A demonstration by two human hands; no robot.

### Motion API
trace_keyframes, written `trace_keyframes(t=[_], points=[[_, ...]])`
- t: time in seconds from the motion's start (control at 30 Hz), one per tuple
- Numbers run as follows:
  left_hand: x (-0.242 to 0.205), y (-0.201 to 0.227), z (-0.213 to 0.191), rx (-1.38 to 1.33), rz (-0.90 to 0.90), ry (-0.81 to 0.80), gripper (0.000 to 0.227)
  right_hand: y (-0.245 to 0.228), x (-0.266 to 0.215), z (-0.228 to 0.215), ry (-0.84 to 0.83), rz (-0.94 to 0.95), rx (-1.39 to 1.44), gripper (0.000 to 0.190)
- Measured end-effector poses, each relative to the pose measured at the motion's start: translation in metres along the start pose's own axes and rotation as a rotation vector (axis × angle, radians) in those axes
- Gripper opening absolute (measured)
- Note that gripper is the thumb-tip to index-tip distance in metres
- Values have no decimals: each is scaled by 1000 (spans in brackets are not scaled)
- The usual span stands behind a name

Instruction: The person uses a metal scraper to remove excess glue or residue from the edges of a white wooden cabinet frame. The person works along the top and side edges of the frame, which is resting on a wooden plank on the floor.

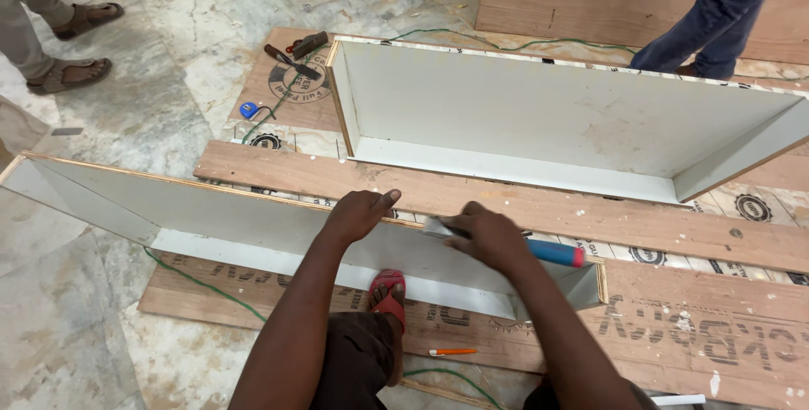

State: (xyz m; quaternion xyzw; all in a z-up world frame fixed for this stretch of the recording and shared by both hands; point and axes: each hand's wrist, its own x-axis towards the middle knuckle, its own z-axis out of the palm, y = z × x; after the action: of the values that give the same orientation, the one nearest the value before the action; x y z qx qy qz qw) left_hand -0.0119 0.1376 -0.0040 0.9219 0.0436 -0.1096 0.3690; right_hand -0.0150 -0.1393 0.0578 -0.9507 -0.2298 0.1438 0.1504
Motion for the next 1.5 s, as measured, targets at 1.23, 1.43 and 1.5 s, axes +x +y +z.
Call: trace_keyframes(t=[1.23,1.43,1.5], points=[[-9,-24,-15,-2,-67,111,92,72,-34,-46,-34,85,-27,44],[-9,-17,-17,79,-84,86,93,102,-60,-49,-2,143,13,45],[-9,-13,-15,52,-59,87,92,95,-55,-45,4,151,-7,45]])
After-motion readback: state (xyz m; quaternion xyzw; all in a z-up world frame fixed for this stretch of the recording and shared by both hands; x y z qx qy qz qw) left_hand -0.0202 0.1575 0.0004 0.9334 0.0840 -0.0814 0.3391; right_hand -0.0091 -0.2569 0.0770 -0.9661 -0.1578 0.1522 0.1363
